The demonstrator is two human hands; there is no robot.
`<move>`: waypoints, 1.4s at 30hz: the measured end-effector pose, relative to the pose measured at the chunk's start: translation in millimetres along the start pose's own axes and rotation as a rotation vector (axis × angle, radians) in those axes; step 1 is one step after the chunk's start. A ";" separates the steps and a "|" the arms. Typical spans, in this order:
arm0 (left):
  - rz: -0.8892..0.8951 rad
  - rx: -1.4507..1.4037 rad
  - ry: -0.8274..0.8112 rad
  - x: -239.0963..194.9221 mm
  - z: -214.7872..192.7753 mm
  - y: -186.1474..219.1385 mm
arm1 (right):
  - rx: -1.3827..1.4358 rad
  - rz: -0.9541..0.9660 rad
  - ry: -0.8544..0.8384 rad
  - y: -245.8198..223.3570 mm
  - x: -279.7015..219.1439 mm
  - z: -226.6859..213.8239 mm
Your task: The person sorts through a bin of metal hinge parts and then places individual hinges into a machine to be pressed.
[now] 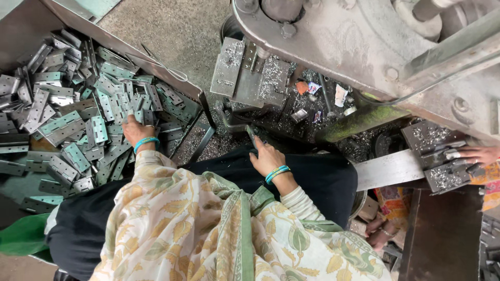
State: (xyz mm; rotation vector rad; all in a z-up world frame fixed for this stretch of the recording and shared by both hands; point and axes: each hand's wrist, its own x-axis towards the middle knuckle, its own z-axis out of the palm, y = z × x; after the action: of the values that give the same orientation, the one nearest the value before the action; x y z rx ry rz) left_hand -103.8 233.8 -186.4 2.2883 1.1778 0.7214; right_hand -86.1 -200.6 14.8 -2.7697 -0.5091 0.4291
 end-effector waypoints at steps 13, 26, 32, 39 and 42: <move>0.103 -0.881 -0.416 -107.7 -63.0 236.0 | 0.018 -0.003 0.002 4.6 2.5 4.1; 0.885 0.020 -0.125 -130.7 -11.2 294.2 | 0.010 0.027 -0.049 5.3 5.9 6.1; 0.873 0.258 -0.225 -131.6 3.4 292.9 | -0.053 -0.005 -0.075 3.8 14.3 3.3; 0.851 0.211 -0.260 -117.4 18.0 301.7 | -0.034 0.073 -0.036 15.3 2.1 48.8; 0.868 0.161 -0.207 -114.6 19.5 297.5 | -0.010 0.105 -0.017 20.1 1.7 62.5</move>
State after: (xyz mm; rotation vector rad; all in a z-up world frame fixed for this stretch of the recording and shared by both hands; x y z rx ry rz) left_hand 28.1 -21.2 -46.4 2.9143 0.1003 0.6489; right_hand -99.8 -203.7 -49.3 -2.8131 -0.3720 0.4748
